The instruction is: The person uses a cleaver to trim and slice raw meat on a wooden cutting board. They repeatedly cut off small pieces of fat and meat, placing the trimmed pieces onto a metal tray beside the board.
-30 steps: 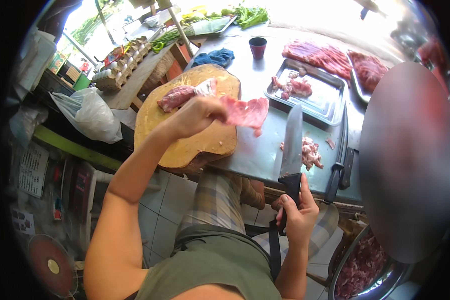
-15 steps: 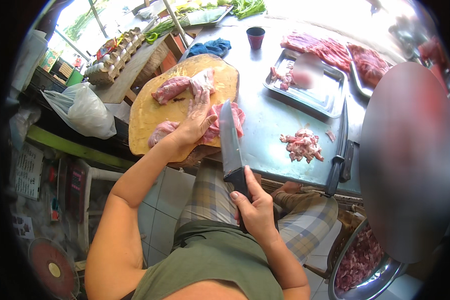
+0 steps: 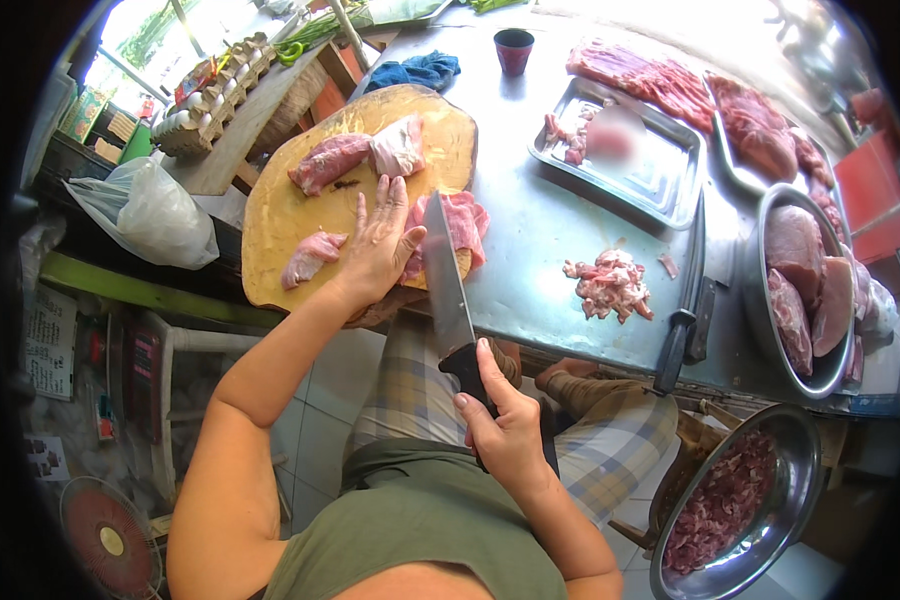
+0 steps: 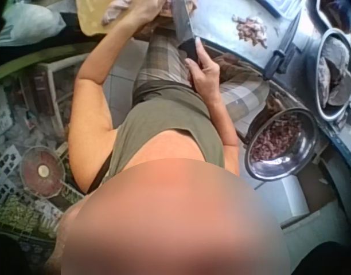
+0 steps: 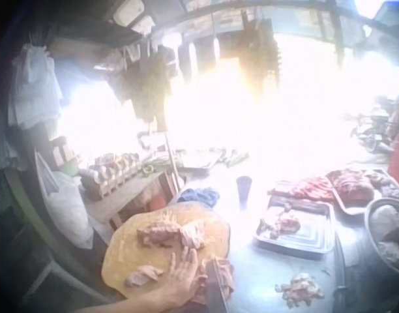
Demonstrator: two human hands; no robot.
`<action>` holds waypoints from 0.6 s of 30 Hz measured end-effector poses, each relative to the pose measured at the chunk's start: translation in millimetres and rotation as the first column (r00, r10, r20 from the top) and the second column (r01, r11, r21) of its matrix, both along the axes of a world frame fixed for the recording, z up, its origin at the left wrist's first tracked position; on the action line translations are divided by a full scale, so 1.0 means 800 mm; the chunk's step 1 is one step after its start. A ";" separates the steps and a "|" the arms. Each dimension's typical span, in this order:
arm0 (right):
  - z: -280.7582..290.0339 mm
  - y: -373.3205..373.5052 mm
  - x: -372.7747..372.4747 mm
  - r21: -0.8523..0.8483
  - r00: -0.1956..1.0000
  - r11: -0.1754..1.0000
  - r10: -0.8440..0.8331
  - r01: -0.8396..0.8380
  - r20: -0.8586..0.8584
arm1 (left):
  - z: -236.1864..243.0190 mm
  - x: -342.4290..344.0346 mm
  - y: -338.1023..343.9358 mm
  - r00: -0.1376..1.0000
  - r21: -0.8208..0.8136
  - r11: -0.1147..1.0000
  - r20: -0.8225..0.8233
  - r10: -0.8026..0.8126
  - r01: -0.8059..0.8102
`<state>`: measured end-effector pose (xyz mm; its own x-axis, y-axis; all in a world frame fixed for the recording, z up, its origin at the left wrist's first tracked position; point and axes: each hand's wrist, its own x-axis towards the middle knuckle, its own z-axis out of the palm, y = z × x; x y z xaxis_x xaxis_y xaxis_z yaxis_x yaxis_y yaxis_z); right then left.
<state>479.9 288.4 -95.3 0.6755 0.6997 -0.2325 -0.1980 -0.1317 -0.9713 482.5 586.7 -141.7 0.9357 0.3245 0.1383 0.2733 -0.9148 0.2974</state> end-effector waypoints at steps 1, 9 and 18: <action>0.001 0.001 0.001 -0.006 1.000 1.000 0.016 -0.016 0.024 | 0.001 -0.001 -0.001 1.000 0.026 1.000 -0.021 -0.005 0.006; 0.005 0.038 0.024 -0.008 0.999 0.999 0.031 -0.031 0.011 | 0.004 -0.005 -0.006 0.994 0.143 0.990 -0.106 0.030 -0.015; 0.000 0.052 0.034 0.049 0.971 0.998 0.040 -0.029 -0.237 | 0.020 -0.006 -0.003 0.986 -0.011 1.000 -0.170 -0.001 -0.001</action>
